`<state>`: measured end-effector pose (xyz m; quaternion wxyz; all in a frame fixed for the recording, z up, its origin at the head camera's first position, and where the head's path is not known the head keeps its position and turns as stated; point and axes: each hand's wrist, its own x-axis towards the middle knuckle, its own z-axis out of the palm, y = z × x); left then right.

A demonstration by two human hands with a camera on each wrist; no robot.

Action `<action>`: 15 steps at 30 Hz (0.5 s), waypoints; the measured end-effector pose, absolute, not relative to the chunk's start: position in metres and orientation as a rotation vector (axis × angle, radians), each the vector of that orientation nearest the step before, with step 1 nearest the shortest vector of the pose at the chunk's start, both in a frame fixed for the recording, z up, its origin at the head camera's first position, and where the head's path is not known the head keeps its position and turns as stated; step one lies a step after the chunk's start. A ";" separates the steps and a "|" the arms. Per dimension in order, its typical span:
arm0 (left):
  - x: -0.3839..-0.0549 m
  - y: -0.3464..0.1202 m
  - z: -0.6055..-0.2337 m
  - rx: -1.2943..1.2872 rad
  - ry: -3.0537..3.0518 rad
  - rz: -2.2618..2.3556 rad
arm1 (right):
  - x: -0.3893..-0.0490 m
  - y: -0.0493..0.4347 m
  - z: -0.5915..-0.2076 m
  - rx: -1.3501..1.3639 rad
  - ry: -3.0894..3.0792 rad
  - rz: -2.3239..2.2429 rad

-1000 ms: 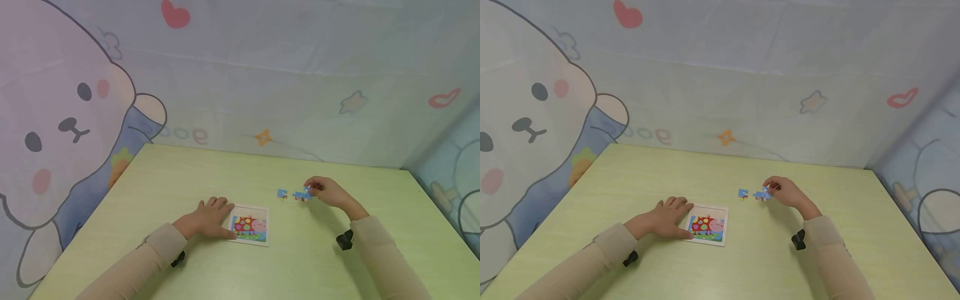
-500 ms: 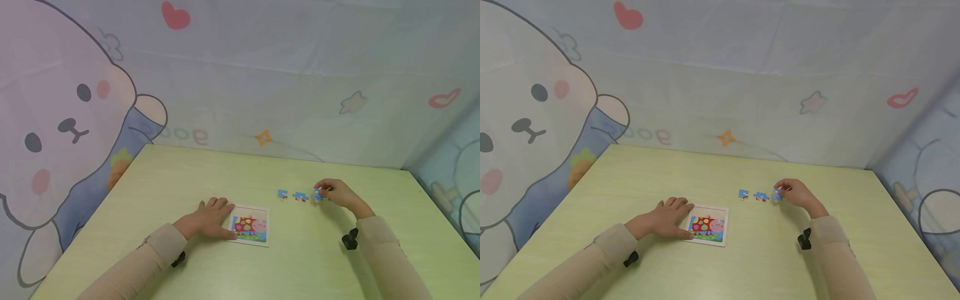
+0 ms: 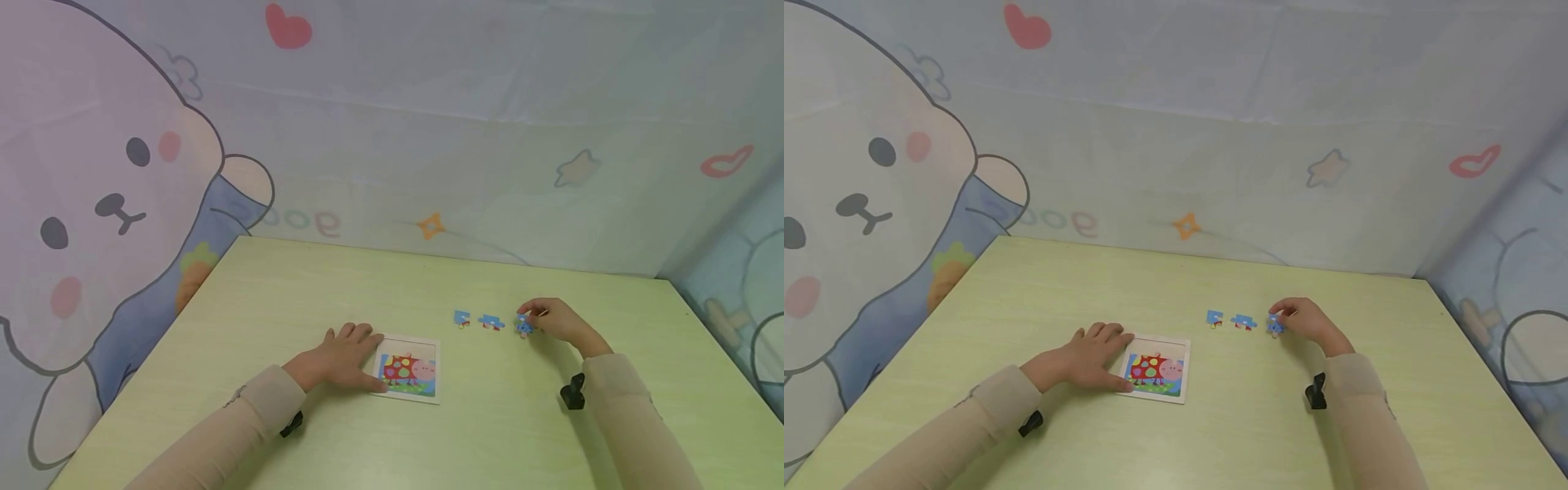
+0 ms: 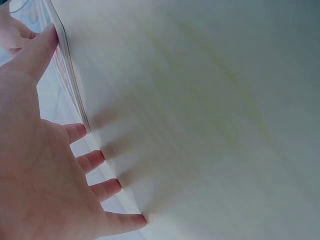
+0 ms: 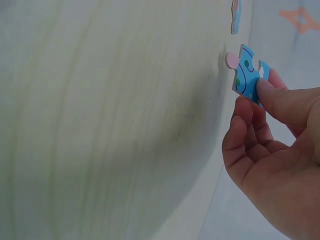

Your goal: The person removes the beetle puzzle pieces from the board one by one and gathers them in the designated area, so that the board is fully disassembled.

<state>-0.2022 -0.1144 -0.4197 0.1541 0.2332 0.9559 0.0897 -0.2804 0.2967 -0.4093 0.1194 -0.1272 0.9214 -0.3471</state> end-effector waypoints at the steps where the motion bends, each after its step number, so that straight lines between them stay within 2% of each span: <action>1: -0.202 -0.114 -0.419 0.668 2.740 0.255 | -0.280 0.296 -0.410 -0.375 2.699 -1.006; 15: -0.201 -0.114 -0.418 0.666 2.743 0.236 | -0.285 0.300 -0.417 -0.458 2.705 -0.986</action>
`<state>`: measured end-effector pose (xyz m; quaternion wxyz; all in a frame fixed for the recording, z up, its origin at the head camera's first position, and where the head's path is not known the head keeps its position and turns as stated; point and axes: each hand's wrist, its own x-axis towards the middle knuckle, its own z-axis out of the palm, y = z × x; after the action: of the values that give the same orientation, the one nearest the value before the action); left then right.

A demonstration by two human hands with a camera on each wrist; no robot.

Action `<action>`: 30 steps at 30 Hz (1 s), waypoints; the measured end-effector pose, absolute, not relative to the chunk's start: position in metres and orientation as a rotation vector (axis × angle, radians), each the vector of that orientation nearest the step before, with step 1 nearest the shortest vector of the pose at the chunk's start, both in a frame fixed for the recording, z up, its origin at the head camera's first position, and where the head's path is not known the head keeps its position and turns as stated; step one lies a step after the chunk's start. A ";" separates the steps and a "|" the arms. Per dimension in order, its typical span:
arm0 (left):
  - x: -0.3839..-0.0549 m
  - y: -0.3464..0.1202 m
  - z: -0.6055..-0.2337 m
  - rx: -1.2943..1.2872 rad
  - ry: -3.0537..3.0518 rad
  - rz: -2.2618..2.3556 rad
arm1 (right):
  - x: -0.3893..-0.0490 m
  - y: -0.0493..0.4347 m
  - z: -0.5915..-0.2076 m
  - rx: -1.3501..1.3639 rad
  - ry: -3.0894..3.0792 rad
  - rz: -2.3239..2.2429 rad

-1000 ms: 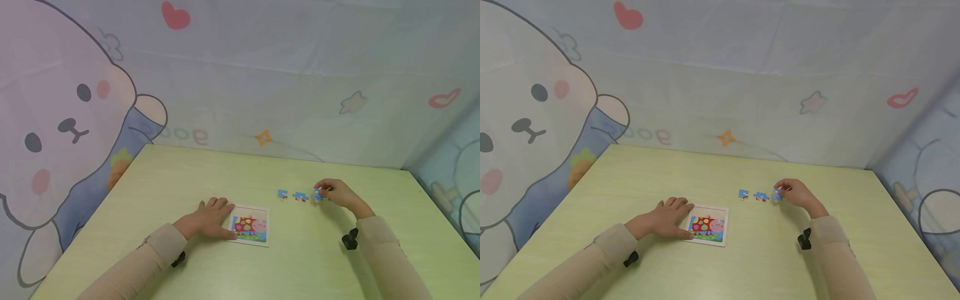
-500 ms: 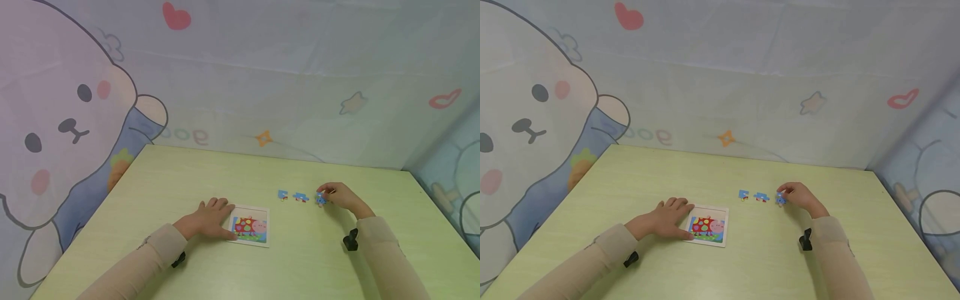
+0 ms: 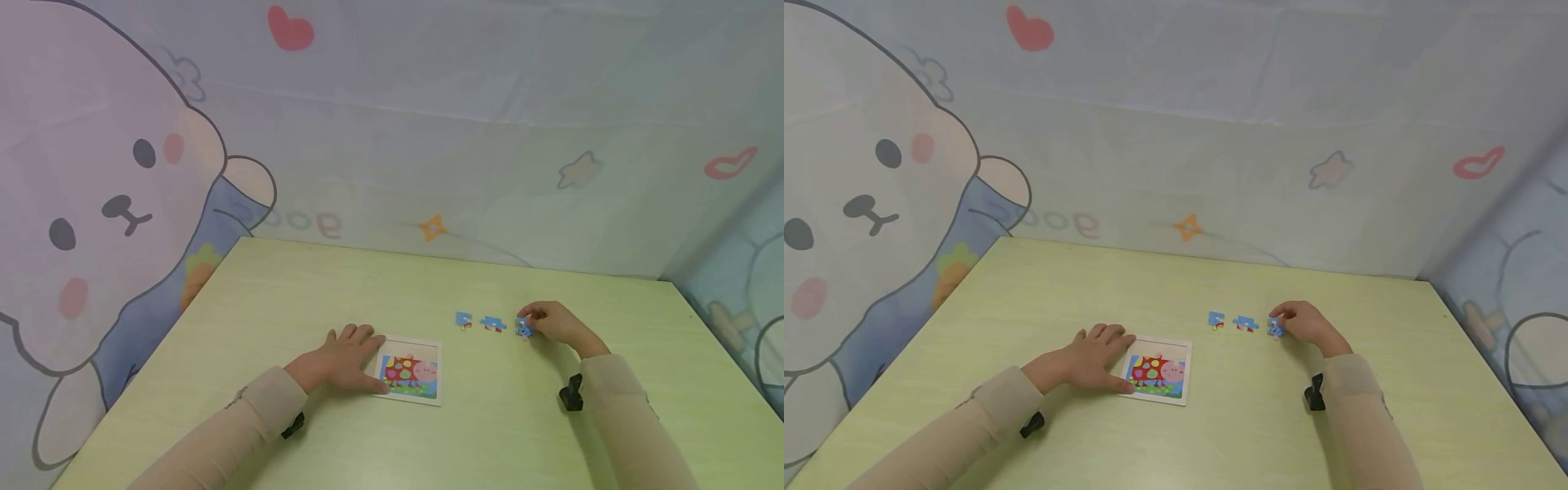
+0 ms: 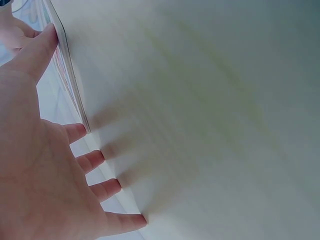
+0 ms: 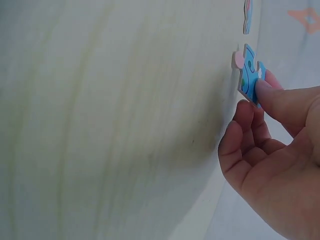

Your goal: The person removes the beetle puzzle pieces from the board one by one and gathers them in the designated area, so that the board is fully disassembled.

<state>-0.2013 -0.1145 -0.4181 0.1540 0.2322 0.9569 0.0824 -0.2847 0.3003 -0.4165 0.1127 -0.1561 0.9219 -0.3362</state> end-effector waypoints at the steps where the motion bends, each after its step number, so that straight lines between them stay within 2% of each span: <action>1: -0.201 -0.114 -0.418 0.666 2.743 0.238 | -0.284 0.300 -0.417 -0.440 2.704 -0.983; 8: -0.201 -0.115 -0.419 0.669 2.745 0.244 | -0.282 0.295 -0.416 -0.319 2.695 -0.921; 30: -0.201 -0.114 -0.419 0.675 2.749 0.241 | -0.288 0.299 -0.421 -0.345 2.669 -0.899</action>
<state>-0.2013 -0.1145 -0.4195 0.1496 0.2351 0.9567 0.0837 -0.2876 0.2986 -0.4211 0.1517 -0.1202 0.9298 -0.3131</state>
